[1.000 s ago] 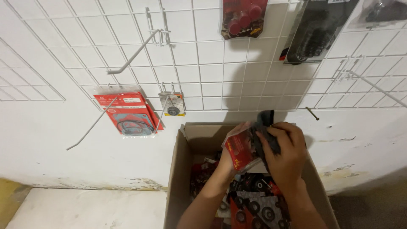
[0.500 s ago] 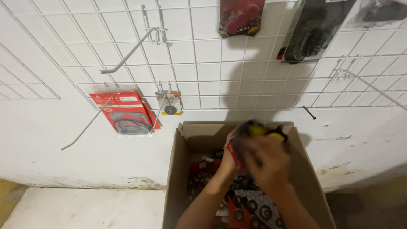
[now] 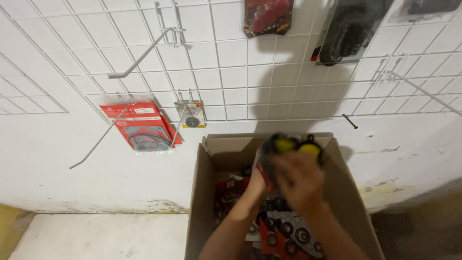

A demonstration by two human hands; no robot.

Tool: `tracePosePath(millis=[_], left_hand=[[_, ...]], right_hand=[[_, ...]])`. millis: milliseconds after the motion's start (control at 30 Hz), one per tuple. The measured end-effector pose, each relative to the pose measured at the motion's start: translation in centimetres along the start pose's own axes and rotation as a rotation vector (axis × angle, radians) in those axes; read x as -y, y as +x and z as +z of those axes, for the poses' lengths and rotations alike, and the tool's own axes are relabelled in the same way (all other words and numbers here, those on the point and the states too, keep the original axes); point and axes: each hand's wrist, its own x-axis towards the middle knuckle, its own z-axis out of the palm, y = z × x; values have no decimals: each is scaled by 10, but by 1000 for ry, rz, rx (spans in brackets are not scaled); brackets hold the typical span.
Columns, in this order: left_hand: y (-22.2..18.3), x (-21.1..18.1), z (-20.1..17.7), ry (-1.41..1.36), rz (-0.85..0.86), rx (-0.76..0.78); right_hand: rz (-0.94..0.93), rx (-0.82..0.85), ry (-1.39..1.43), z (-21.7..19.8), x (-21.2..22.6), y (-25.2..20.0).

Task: Hanging packaged automotive parts onto a wire grid display wall.

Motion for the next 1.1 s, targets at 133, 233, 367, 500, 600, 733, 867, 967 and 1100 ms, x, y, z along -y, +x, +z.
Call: tracePosePath(millis=[133,233,367,500,600,733,867,967,1100], left_hand=[[-20,-29,45,190,142,55],[-7,-11,32,152,123,67],[5,6,10,78,83,87],[19,23,-10,-6,59,116],[23,51,-18,-155,264,386],[28,25,-15,-23,147,197],[22,2,11,129,15,-103],[8,-21,28,65,23,-138],[-8,-43,49,0,-37,-159]], right_hand=[[113,-72,-47,-27,-3,41],[99,-61,22,-17,16,28],[-1,-47,21,-13,17,24],[42,-58,-169,-18,-20,19],[66,55,84,-6,22,4],[26,71,79,-7,1,15],[115,-44,-65,-10,-24,26],[109,-37,6,-5,6,19],[12,60,-4,3,-25,0]])
